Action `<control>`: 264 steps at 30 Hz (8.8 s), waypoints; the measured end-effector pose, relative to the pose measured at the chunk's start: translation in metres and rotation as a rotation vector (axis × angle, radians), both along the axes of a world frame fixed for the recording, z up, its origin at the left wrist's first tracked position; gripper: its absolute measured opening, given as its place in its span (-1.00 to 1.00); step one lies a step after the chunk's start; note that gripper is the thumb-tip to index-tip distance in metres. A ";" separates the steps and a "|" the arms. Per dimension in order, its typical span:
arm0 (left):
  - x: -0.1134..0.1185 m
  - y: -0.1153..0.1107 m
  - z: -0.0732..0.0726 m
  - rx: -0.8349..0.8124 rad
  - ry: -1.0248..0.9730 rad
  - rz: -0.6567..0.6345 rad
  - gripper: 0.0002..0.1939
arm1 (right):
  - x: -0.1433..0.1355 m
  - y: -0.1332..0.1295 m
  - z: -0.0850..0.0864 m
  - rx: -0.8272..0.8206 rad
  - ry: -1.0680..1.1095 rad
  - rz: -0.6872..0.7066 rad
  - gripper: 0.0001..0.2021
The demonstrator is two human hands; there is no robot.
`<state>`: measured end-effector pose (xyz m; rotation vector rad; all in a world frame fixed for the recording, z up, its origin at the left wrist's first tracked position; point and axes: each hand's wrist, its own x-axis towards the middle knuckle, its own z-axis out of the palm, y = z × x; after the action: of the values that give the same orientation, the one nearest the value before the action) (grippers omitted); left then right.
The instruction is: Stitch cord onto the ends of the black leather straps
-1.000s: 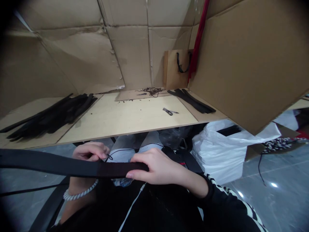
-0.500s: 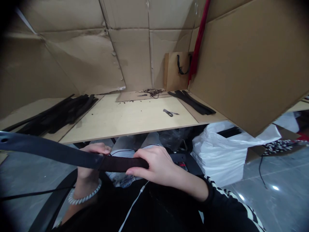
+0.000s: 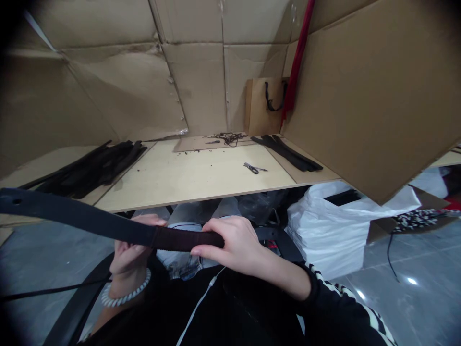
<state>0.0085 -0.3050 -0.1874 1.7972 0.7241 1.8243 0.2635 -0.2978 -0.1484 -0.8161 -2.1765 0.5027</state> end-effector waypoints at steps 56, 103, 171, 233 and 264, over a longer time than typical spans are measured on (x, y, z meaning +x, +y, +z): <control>-0.001 0.015 0.003 -0.170 -0.057 -0.130 -0.68 | -0.015 0.016 -0.020 -1.032 0.406 0.478 -0.56; -0.002 0.014 0.004 -0.102 -0.270 0.043 -0.59 | -0.011 0.025 -0.030 -0.755 0.279 0.244 -0.65; -0.006 0.022 0.000 -0.196 -0.311 0.135 -0.78 | -0.002 0.018 -0.025 0.096 -0.155 -0.190 -0.63; 0.017 0.016 0.014 -0.318 -0.436 0.087 -0.72 | -0.006 0.005 -0.030 0.067 -0.094 0.069 -0.60; 0.020 0.000 0.021 -0.332 -0.323 0.041 -0.66 | -0.007 0.004 -0.031 0.402 0.064 -0.048 -0.59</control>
<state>0.0284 -0.3053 -0.1663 1.2508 0.8777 1.8343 0.2560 -0.2938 -0.1796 -0.6189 -2.0959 0.0583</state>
